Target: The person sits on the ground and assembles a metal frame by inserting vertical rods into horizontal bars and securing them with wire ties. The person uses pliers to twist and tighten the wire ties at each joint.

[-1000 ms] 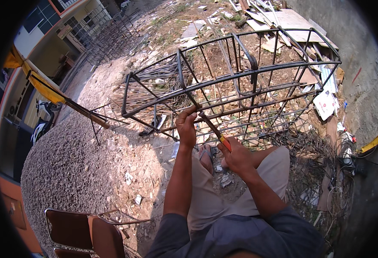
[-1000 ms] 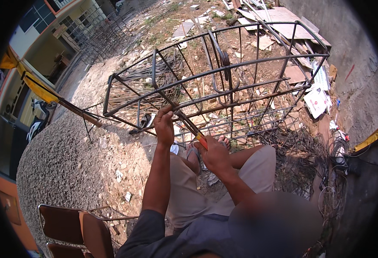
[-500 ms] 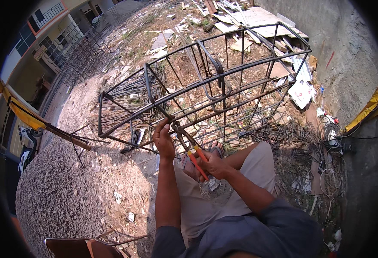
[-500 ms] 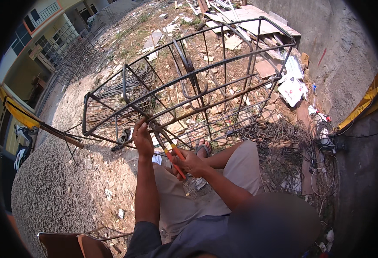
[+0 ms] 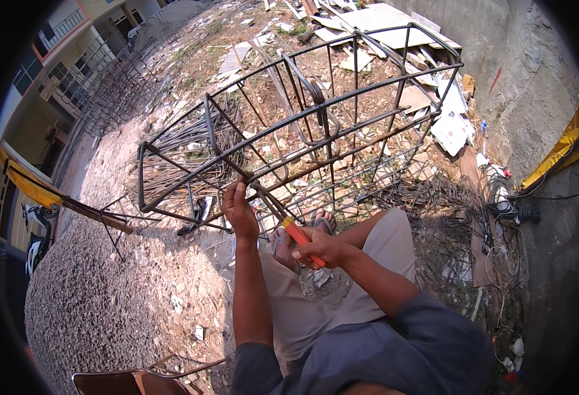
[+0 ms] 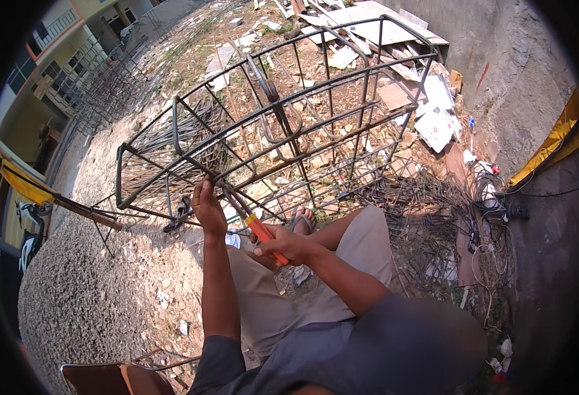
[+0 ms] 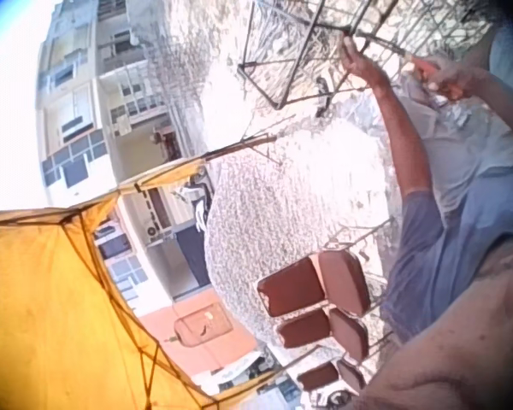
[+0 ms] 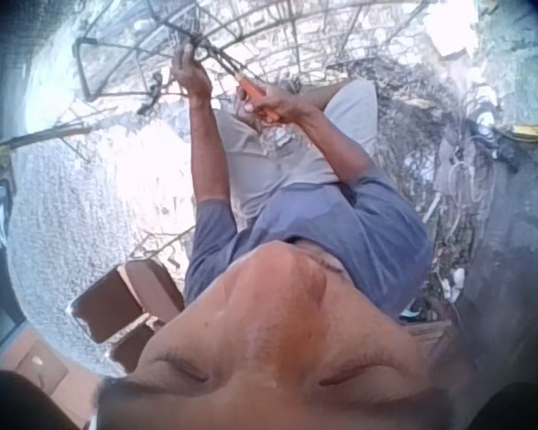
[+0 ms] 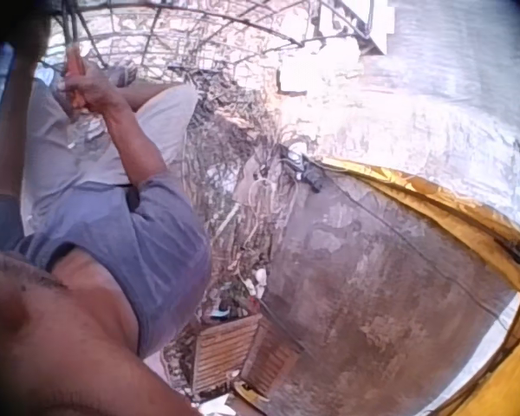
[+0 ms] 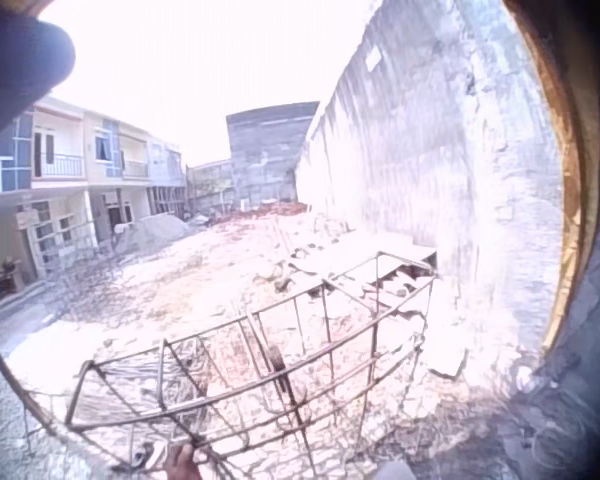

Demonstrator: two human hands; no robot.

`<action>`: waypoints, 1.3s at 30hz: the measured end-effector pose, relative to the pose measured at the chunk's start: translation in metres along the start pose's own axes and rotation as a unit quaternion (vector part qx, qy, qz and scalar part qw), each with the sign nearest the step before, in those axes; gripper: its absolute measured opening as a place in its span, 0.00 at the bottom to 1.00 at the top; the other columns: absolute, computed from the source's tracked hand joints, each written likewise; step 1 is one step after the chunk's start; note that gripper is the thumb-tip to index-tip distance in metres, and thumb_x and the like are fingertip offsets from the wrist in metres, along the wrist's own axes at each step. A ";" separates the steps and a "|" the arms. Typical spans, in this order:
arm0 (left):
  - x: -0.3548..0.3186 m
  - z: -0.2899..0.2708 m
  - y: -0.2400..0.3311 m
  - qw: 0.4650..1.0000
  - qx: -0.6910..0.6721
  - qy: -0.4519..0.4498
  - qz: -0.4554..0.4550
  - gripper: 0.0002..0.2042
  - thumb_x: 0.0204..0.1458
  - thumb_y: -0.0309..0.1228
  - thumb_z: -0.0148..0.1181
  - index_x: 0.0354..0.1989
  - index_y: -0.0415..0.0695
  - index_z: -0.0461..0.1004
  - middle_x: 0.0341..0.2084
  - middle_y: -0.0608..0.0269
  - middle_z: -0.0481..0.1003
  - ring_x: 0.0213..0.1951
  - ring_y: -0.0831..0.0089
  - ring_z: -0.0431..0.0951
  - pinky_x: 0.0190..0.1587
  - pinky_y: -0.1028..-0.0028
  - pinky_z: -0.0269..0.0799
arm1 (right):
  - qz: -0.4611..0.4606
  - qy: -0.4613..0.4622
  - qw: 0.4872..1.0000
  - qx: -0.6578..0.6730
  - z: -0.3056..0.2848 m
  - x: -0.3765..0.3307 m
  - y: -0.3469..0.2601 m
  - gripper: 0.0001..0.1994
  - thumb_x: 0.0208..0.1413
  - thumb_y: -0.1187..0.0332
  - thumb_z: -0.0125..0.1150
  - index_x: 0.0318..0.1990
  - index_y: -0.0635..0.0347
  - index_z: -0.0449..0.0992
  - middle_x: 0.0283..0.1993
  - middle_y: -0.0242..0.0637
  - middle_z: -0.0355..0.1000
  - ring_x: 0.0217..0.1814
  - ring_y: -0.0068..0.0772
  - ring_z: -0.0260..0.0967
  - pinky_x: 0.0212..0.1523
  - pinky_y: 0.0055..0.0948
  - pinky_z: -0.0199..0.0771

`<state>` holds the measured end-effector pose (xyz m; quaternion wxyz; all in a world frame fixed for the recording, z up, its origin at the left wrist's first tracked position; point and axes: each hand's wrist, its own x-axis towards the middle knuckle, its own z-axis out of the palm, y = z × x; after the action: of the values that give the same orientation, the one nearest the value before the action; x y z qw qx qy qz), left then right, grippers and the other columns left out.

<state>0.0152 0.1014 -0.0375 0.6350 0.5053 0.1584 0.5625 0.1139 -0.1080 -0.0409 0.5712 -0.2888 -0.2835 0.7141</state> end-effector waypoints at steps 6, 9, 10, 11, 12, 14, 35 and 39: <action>-0.003 0.009 0.008 1.000 0.018 -0.015 0.015 0.12 0.65 0.29 0.56 0.50 0.35 0.79 0.44 0.59 0.81 0.49 0.75 0.77 0.58 0.71 0.67 | -0.170 0.304 0.760 -0.549 0.015 -0.002 0.013 0.24 0.63 0.61 0.60 0.61 0.66 0.67 0.47 0.51 0.74 0.42 0.51 0.77 0.44 0.45 0.75; -0.003 0.007 0.007 0.999 0.026 -0.013 0.014 0.11 0.65 0.29 0.57 0.49 0.36 0.80 0.43 0.63 0.80 0.47 0.77 0.76 0.55 0.75 0.68 | -0.151 0.377 0.696 -0.592 0.033 0.005 0.009 0.17 0.66 0.60 0.57 0.56 0.61 0.70 0.46 0.55 0.77 0.48 0.62 0.75 0.46 0.52 0.73; -0.004 0.007 0.007 1.000 0.026 -0.013 0.010 0.11 0.65 0.29 0.57 0.49 0.37 0.80 0.43 0.64 0.80 0.47 0.78 0.76 0.54 0.75 0.68 | -0.129 0.372 0.710 -0.583 0.033 0.007 0.008 0.17 0.66 0.59 0.57 0.54 0.61 0.70 0.43 0.53 0.76 0.45 0.61 0.75 0.44 0.52 0.73; -0.005 0.008 0.007 1.000 0.028 -0.006 0.006 0.10 0.65 0.28 0.57 0.49 0.37 0.80 0.43 0.64 0.80 0.47 0.79 0.75 0.53 0.77 0.67 | -0.107 0.368 0.724 -0.574 0.032 0.009 0.006 0.16 0.66 0.58 0.57 0.52 0.61 0.70 0.40 0.52 0.76 0.43 0.60 0.75 0.43 0.51 0.73; -0.005 0.008 0.007 1.000 0.024 -0.006 0.006 0.10 0.65 0.29 0.57 0.49 0.37 0.80 0.43 0.65 0.80 0.47 0.79 0.75 0.53 0.77 0.67 | -0.084 0.363 0.737 -0.564 0.030 0.012 0.006 0.16 0.67 0.57 0.57 0.50 0.62 0.71 0.38 0.51 0.76 0.40 0.59 0.75 0.41 0.51 0.73; -0.005 0.010 0.008 1.000 0.015 -0.010 0.004 0.11 0.65 0.29 0.58 0.50 0.37 0.80 0.43 0.65 0.80 0.47 0.80 0.75 0.53 0.77 0.67 | -0.167 0.310 0.755 -0.553 0.014 0.017 0.015 0.16 0.68 0.56 0.56 0.47 0.61 0.70 0.33 0.46 0.74 0.31 0.52 0.73 0.34 0.47 0.72; -0.005 0.004 0.006 0.999 0.028 -0.024 -0.004 0.18 0.71 0.35 0.45 0.53 0.32 0.76 0.48 0.50 0.80 0.53 0.67 0.78 0.62 0.66 0.67 | -0.162 0.392 0.664 -0.616 0.034 0.004 0.007 0.27 0.53 0.62 0.68 0.58 0.63 0.68 0.48 0.53 0.76 0.47 0.59 0.75 0.46 0.49 0.75; -0.008 0.009 0.008 1.000 0.026 -0.011 -0.011 0.17 0.70 0.35 0.50 0.52 0.34 0.78 0.46 0.56 0.81 0.51 0.73 0.78 0.59 0.71 0.68 | -0.133 0.387 0.666 -0.623 0.042 0.008 0.001 0.25 0.57 0.62 0.65 0.58 0.62 0.68 0.46 0.52 0.76 0.48 0.58 0.75 0.46 0.49 0.75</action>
<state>0.0147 0.0887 -0.0297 0.6294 0.5256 0.1714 0.5461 0.0810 -0.1036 -0.0137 0.4053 -0.7872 -0.4514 0.1111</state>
